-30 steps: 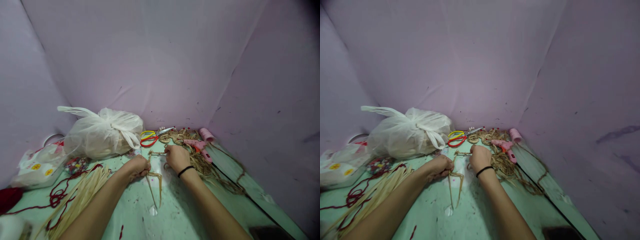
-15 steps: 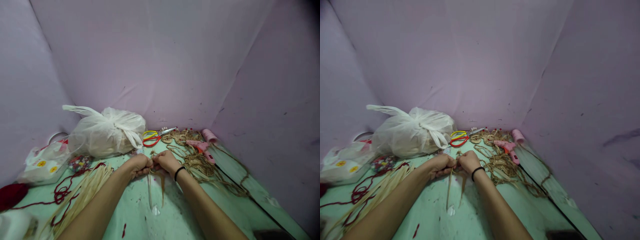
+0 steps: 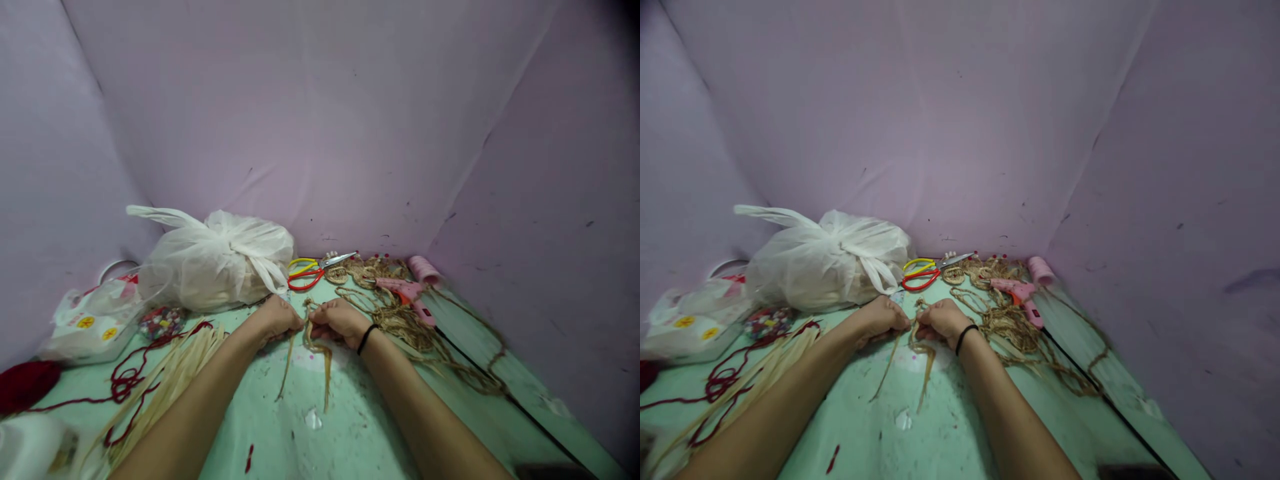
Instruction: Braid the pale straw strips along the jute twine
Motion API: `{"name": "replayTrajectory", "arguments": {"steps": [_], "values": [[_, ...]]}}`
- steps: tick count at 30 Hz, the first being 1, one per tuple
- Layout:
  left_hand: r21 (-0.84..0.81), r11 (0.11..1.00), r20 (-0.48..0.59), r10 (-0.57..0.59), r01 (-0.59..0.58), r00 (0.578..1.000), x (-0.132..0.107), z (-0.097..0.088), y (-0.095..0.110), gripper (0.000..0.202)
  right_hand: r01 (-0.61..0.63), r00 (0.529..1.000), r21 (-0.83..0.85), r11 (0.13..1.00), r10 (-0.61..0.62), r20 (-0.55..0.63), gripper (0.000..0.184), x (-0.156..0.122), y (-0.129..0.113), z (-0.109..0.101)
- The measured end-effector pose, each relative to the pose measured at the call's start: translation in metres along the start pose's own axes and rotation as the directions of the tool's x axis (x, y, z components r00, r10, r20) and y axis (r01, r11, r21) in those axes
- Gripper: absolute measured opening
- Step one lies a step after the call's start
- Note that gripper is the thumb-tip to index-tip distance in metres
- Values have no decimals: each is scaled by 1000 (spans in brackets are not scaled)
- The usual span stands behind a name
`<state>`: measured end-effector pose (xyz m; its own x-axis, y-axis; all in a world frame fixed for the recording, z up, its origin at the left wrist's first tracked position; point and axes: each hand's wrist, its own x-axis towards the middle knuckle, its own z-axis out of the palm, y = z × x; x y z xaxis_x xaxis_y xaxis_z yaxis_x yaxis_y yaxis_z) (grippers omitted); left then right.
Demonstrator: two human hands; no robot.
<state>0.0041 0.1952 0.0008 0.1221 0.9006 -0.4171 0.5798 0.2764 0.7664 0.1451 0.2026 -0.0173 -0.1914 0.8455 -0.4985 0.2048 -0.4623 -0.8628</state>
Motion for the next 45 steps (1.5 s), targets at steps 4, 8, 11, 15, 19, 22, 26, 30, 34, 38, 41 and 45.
{"name": "replayTrajectory", "arguments": {"steps": [4, 8, 11, 15, 19, 22, 26, 30, 34, 38, 41, 45], "values": [[-30, 1000, -118, -5, 1, 993, 1, 11, 7, 8, 3, 1000, 23, 1000, -3, 17, 20, -2, -1, 0], [-118, 983, -42, -145, 139, 989, 2, 20, 15, 10, 15, 1000, 25, 1000, -15, 24, 18, -3, -1, 0], [-193, 970, 30, -148, 151, 988, 4, 21, 14, 17, 33, 998, 27, 999, -34, 47, 18, -2, 1, -2], [-237, 961, 52, -132, 140, 990, 12, 18, 7, 17, 65, 995, -19, 998, -63, 79, 19, -1, 2, -4], [-168, 984, 79, -49, 62, 996, 17, 13, 1, 12, 78, 995, -68, 995, -73, 74, 20, -1, 2, -5], [-125, 991, 67, -41, 49, 997, 17, 11, 0, 12, 85, 994, -72, 994, -80, 72, 20, -1, 2, -5], [-114, 990, 27, -78, 80, 997, 15, 14, 4, 21, 83, 995, -90, 992, -78, 61, 19, 0, 3, -4], [-171, 982, -63, -90, 78, 994, 13, 19, 7, 20, 92, 996, -127, 988, -89, 33, 18, -1, 1, -2], [-187, 981, -75, -72, 57, 995, 16, 19, 5, 18, 87, 996, -183, 979, -92, -17, 15, -2, -1, -3], [-210, 977, -29, -39, 32, 999, 21, 17, -2, 14, 116, 990, -275, 955, -132, -40, 14, 2, 1, -7], [-229, 973, 4, -4, 5, 1000, 24, 15, -5, 11, 158, 984, -317, 935, -177, -30, 13, 7, 5, -11], [-204, 979, 20, -8, 12, 1000, 25, 15, -5, 14, 148, 986, -271, 951, -162, -30, 11, 10, 6, -14]]}}
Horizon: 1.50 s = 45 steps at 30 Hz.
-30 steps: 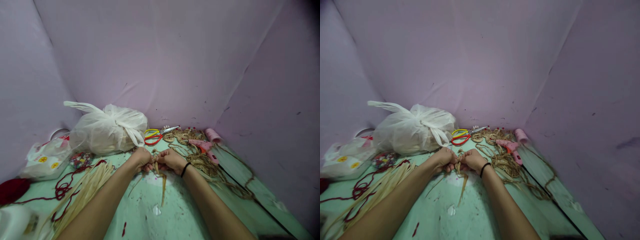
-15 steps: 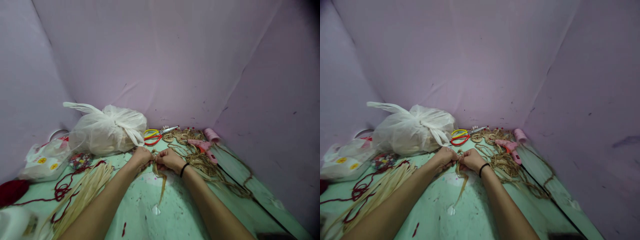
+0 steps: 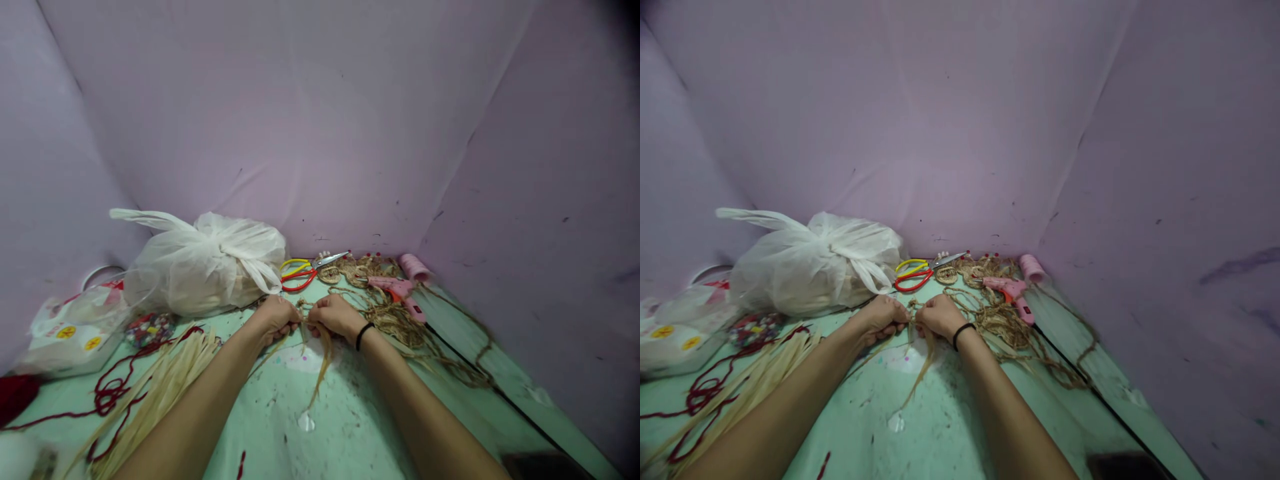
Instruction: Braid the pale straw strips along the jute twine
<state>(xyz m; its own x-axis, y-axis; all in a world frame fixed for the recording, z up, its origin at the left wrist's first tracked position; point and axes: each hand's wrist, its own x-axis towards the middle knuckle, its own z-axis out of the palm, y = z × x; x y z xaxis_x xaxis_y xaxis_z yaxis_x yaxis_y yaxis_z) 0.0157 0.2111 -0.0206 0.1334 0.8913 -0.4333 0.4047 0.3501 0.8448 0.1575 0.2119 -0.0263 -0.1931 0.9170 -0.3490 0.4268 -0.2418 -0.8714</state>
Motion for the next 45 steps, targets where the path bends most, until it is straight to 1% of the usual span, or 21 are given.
{"name": "replayTrajectory", "arguments": {"steps": [4, 7, 9, 11, 14, 18, 22, 25, 28, 31, 34, 36, 37, 38, 39, 40, 41, 42, 43, 44, 45], "values": [[69, 996, -25, -49, 50, 999, -3, 1, 3, 22, -42, 999, 57, 997, 42, 4, 14, -6, -6, -1], [121, 988, -55, -88, 94, 995, -5, 2, 6, 26, -79, 996, 87, 993, 75, 50, 13, -12, -13, -1], [127, 988, -66, -85, 93, 994, -6, 3, 6, 24, -76, 994, 112, 991, 67, 88, 14, -16, -15, 1], [103, 992, -72, -60, 67, 996, -6, 4, 5, 21, -48, 993, 111, 993, 36, 111, 16, -17, -15, 2], [55, 998, -64, -39, 42, 997, -6, 5, 5, 17, 2, 993, 59, 998, -9, 117, 15, -17, -13, 4], [-5, 1000, -7, -24, 24, 1000, -9, 3, 7, 17, 47, 992, -20, 999, -45, 117, 15, -16, -10, 3], [-2, 1000, 0, -24, 24, 1000, -10, 2, 8, 18, 89, 989, -72, 993, -80, 126, 15, -15, -9, 1], [-12, 1000, -18, -27, 27, 999, -8, 3, 7, 17, 85, 984, -106, 991, -67, 165, 13, -17, -11, -2], [-24, 1000, -27, -15, 14, 1000, -7, 4, 7, 16, 53, 988, -153, 987, -30, 149, 12, -21, -16, -7], [-8, 1000, 3, -19, 19, 1000, -7, 4, 6, 16, 52, 990, -172, 984, -29, 137, 10, -22, -17, -11], [11, 1000, 37, -28, 28, 999, -7, 2, 5, 17, 56, 991, -244, 968, -24, 135, 7, -21, -16, -16], [7, 1000, 59, -21, 21, 998, -7, 1, 5, 17, 35, 997, -341, 939, -8, 82, 5, -22, -17, -23], [3, 1000, 67, -13, 13, 998, -8, 1, 5, 17, 26, 999, -410, 912, -13, 35, 4, -25, -18, -27], [0, 1000, 73, -6, 6, 997, -8, 1, 5, 17, 14, 999, -489, 872, -32, -29, 5, -28, -21, -32], [-1, 1000, 74, 1, -1, 997, -8, 1, 5, 17, 4, 992, -577, 817, -77, -102, 6, -33, -25, -37], [0, 1000, 76, 5, -5, 997, -8, 0, 5, 17, -23, 973, -647, 762, -130, -188, 7, -38, -29, -42], [0, 1000, 77, 6, -6, 997, -8, 0, 5, 16, -64, 939, -694, 717, -191, -285, 8, -42, -34, -46], [-2, 1000, 78, 7, -7, 997, -8, 0, 5, 16, -89, 897, -714, 694, -256, -361, 8, -46, -38, -49], [-6, 1000, 80, 9, -8, 997, -8, 0, 4, 16, -82, 859, -708, 702, -311, -408, 9, -48, -41, -50], [-10, 1000, 85, 10, -9, 996, -7, -1, 4, 16, -45, 837, -677, 735, -342, -427, 9, -49, -43, -48], [-15, 1000, 90, 11, -10, 996, -7, -1, 3, 15, 10, 837, -615, 789, -343, -426, 11, -47, -43, -44]]}}
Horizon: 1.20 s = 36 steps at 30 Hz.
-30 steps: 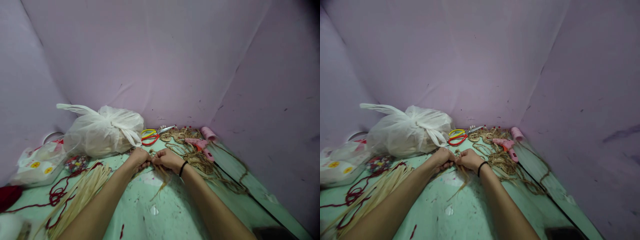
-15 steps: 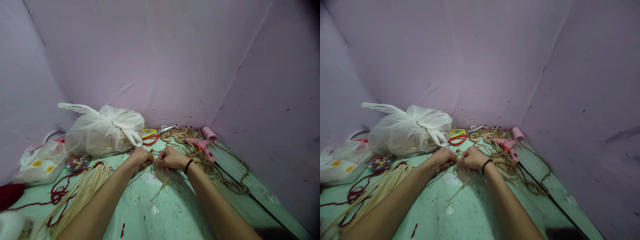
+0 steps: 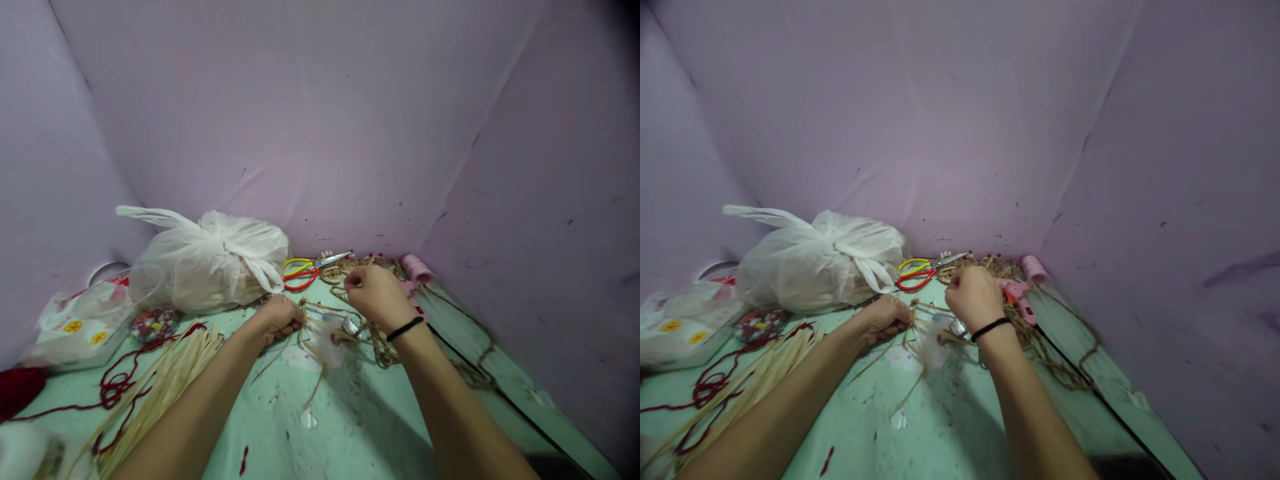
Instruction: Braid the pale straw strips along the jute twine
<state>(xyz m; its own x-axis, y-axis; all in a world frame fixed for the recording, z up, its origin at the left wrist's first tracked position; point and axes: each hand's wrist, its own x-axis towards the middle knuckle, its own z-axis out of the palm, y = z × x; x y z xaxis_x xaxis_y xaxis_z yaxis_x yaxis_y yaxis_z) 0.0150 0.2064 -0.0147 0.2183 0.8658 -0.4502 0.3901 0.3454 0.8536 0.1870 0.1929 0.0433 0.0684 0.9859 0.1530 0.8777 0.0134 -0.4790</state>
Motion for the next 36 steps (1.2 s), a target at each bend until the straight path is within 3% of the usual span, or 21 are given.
{"name": "replayTrajectory", "arguments": {"steps": [2, 3, 5, 7, 10, 14, 20, 26, 31, 36], "values": [[-19, 1000, 5, 6, -6, 1000, 1, -1, -1, 14, -66, 986, 280, 958, 19, 168, 14, -1, -7, 15], [-32, 999, 11, 8, -8, 1000, 1, -1, -2, 14, -182, 951, 389, 903, 61, 303, 15, -2, -10, 24], [-61, 998, 25, 8, -7, 1000, 2, -2, -1, 13, -375, 839, 453, 809, 89, 537, 11, -5, -17, 43], [-74, 997, 38, 11, -8, 999, 2, -2, -1, 12, -492, 785, 532, 690, 86, 614, 12, -8, -21, 55], [-64, 998, 50, 7, -4, 999, 1, -1, 1, 13, -578, 760, 615, 536, 78, 646, 18, -10, -23, 59], [-19, 1000, 58, 9, -8, 998, -1, -2, 1, 13, -650, 690, 583, 488, 57, 721, 16, -9, -18, 60], [82, 996, 117, 30, -40, 993, -1, -8, 3, 13, -622, 735, 618, 480, 84, 673, 17, -3, -10, 73], [255, 962, -2, 101, -97, 995, -3, -9, 7, 9, -614, 749, 594, 520, 146, 646, 23, -3, -11, 77], [310, 950, -117, 54, -15, 992, -12, -9, 15, 16, -612, 742, 596, 520, 115, 661, 20, -4, -10, 75], [426, 904, -177, 129, -42, 976, -16, 9, 14, 9, -617, 733, 607, 501, 83, 676, 18, -4, -9, 74]]}}
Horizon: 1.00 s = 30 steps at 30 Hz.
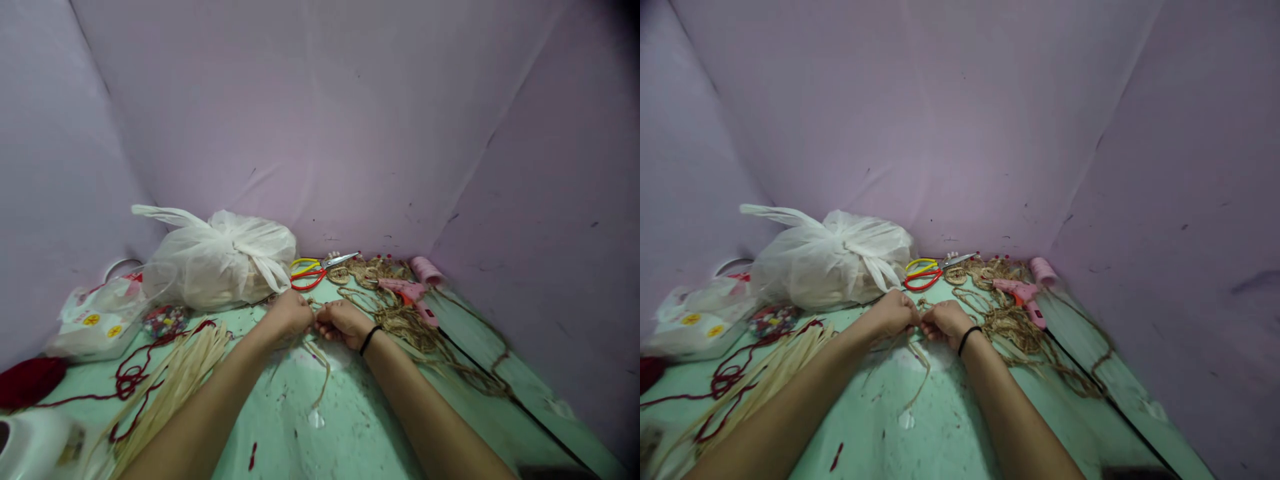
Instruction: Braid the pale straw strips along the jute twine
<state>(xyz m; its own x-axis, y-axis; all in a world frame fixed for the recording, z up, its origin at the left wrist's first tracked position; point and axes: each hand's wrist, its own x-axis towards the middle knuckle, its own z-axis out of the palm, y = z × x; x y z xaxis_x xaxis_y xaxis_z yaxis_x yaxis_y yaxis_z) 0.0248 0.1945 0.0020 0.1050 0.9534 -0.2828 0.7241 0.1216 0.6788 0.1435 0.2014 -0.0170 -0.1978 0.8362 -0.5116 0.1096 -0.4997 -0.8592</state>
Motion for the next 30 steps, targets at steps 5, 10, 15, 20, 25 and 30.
{"name": "replayTrajectory", "arguments": {"steps": [5, 10, 15, 20, 25, 30], "values": [[347, 938, -209, 75, 2, 975, -17, 18, 9, 22, 41, 998, -109, 993, -46, -45, 18, 3, 4, -3], [459, 885, -158, 172, -82, 972, -29, 21, 17, 28, 98, 995, -158, 982, -91, 52, 14, 4, 6, -10], [455, 877, -96, 218, -152, 971, -33, 20, 18, 22, 106, 991, -172, 979, -90, 97, 13, 2, 6, -14], [142, 988, 32, 64, -68, 997, -16, 0, 6, 12, 123, 978, -142, 982, -95, 186, 9, 0, 5, -18], [-342, 925, 6, -172, 163, 985, -2, -8, 1, 9, 121, 976, -167, 979, -86, 199, 7, -1, 4, -19], [-519, 815, 233, -155, 257, 960, -2, 11, 0, 11, 178, 963, -181, 967, -133, 236, 7, 1, 6, -18]]}}
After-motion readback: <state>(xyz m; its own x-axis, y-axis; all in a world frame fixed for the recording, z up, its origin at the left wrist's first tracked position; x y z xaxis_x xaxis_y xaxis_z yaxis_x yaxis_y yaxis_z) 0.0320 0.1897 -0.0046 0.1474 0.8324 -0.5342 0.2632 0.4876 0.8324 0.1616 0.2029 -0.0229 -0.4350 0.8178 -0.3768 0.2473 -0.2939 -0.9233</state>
